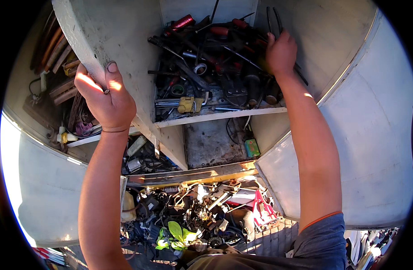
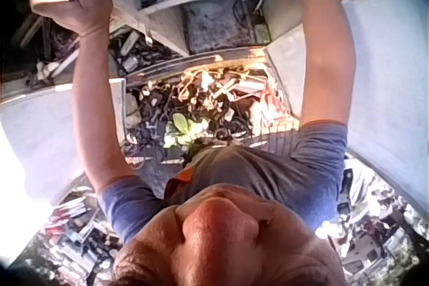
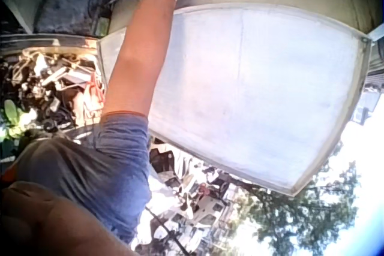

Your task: The person retrieves a wrench and pliers from an outdoor tool cabinet and uses them to adjust and tighten the mirror and handlebar components on a white electric scooter.

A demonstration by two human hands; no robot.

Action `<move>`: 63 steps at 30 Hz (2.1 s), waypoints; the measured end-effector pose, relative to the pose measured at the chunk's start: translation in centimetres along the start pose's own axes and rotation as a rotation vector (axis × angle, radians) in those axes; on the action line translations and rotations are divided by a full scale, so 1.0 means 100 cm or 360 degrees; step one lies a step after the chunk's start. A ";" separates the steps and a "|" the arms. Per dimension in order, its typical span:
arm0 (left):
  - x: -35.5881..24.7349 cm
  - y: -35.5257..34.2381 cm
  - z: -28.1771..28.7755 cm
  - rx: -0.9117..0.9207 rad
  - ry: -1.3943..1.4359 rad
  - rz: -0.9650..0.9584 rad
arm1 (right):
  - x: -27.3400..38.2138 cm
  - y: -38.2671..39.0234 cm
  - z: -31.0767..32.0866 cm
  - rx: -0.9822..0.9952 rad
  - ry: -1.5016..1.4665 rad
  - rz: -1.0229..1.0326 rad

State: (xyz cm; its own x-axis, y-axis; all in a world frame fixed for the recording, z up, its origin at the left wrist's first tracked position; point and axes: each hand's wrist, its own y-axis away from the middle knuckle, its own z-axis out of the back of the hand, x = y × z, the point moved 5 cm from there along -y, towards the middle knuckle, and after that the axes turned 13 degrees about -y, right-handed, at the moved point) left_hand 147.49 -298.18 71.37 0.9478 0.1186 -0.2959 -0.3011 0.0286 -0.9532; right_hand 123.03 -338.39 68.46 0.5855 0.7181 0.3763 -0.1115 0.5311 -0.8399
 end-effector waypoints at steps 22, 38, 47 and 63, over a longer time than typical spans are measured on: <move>-0.013 -0.003 -0.001 0.0072 0.0176 -0.0006 | -0.026 0.021 -0.019 0.0595 0.0603 0.0140; -0.012 -0.007 -0.001 0.0040 0.0054 -0.0086 | 0.220 0.102 -0.059 0.1245 0.0051 0.0705; -0.014 -0.004 -0.001 0.0011 -0.0004 -0.0154 | 0.147 0.059 -0.069 0.0791 -0.0164 0.0496; -0.009 -0.004 0.000 -0.0044 -0.0110 -0.0083 | 0.089 0.134 0.058 0.0386 -0.1503 -0.0527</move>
State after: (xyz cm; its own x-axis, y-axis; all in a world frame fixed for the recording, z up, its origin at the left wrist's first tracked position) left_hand 146.78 -298.28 72.01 0.9524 0.1861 -0.2414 -0.2475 0.0095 -0.9689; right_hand 122.04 -322.31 62.85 -0.2417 0.5241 0.8166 -0.2796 0.7683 -0.5758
